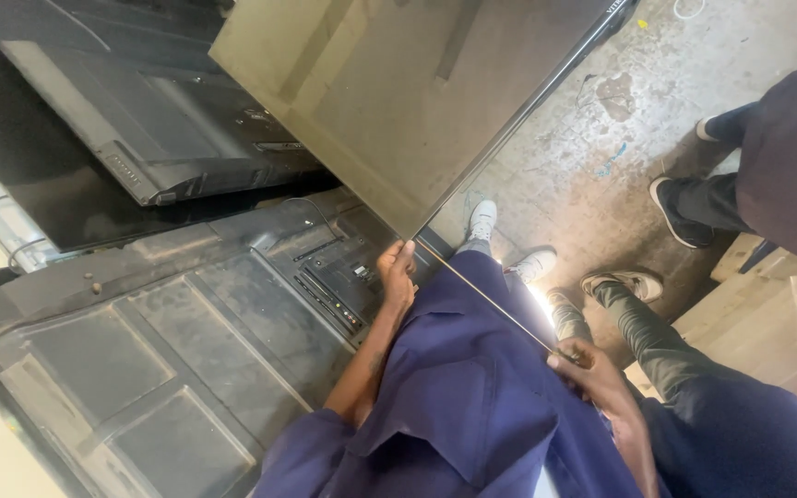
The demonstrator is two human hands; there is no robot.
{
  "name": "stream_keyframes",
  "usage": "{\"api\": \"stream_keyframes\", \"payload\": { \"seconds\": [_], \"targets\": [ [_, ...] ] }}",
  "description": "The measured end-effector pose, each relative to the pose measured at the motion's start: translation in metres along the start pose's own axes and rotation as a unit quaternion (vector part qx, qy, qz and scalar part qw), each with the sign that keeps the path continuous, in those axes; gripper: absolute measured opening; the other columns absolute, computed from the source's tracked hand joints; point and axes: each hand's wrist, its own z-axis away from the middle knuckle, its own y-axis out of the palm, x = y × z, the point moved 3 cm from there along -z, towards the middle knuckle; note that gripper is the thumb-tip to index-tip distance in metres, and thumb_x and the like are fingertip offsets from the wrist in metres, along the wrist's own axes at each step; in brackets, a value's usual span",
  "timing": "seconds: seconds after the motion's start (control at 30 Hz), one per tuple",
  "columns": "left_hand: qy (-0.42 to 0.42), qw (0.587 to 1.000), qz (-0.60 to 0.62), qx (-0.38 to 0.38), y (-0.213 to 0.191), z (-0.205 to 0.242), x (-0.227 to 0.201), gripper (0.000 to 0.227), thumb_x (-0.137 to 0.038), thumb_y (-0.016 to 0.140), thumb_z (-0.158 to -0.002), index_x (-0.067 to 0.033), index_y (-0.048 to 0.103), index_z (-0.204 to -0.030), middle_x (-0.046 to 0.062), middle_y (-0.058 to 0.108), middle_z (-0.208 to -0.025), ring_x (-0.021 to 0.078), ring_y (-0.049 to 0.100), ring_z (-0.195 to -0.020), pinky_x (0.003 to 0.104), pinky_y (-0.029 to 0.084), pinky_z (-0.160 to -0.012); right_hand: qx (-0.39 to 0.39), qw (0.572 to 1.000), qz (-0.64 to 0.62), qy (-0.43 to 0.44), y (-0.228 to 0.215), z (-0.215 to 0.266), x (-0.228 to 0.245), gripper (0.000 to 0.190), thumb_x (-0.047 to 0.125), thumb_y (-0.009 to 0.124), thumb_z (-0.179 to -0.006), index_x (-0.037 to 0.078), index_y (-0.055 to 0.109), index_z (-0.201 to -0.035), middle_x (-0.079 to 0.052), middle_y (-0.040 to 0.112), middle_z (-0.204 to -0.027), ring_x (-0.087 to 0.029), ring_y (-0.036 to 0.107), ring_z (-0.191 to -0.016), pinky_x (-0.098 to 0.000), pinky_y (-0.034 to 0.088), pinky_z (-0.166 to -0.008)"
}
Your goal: Fastening screws into the frame of a television using a manual screwdriver
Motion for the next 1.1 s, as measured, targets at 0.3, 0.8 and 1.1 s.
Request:
{"api": "stream_keyframes", "payload": {
  "seconds": [0.3, 0.8, 1.1],
  "targets": [
    [0.025, 1.0, 0.007, 0.001, -0.006, -0.007, 0.01, 0.047, -0.03, 0.06, -0.095, -0.018, 0.033, -0.058, -0.006, 0.024, -0.052, 0.0065, 0.02, -0.045, 0.025, 0.016, -0.044, -0.147, 0.974, 0.16, -0.063, -0.002, 0.003, 0.005, 0.043, 0.037, 0.065, -0.085, 0.012, 0.051, -0.053, 0.004, 0.044, -0.057, -0.009, 0.041, -0.061, -0.0279, 0.031, -0.056],
    [0.018, 0.999, 0.01, -0.029, -0.004, -0.004, 0.008, 0.048, -0.029, 0.061, -0.094, -0.0173, 0.031, -0.058, -0.005, 0.023, -0.051, 0.0071, 0.021, -0.046, 0.025, 0.017, -0.045, -0.075, 0.996, -0.034, -0.019, 0.011, 0.016, 0.012, 0.016, 0.017, 0.074, -0.083, 0.002, 0.078, -0.087, -0.007, 0.074, -0.077, -0.015, 0.062, -0.071, -0.0279, 0.047, -0.064],
    [0.014, 0.999, 0.014, -0.028, -0.006, -0.011, 0.008, 0.047, -0.026, 0.06, -0.094, -0.018, 0.03, -0.059, -0.006, 0.021, -0.054, 0.0057, 0.018, -0.047, 0.025, 0.013, -0.045, 0.049, 0.997, -0.047, 0.044, 0.007, 0.009, 0.016, 0.04, 0.034, 0.068, -0.084, -0.002, 0.068, -0.065, -0.009, 0.06, -0.055, -0.013, 0.047, -0.045, -0.024, 0.027, -0.038]
  ]
}}
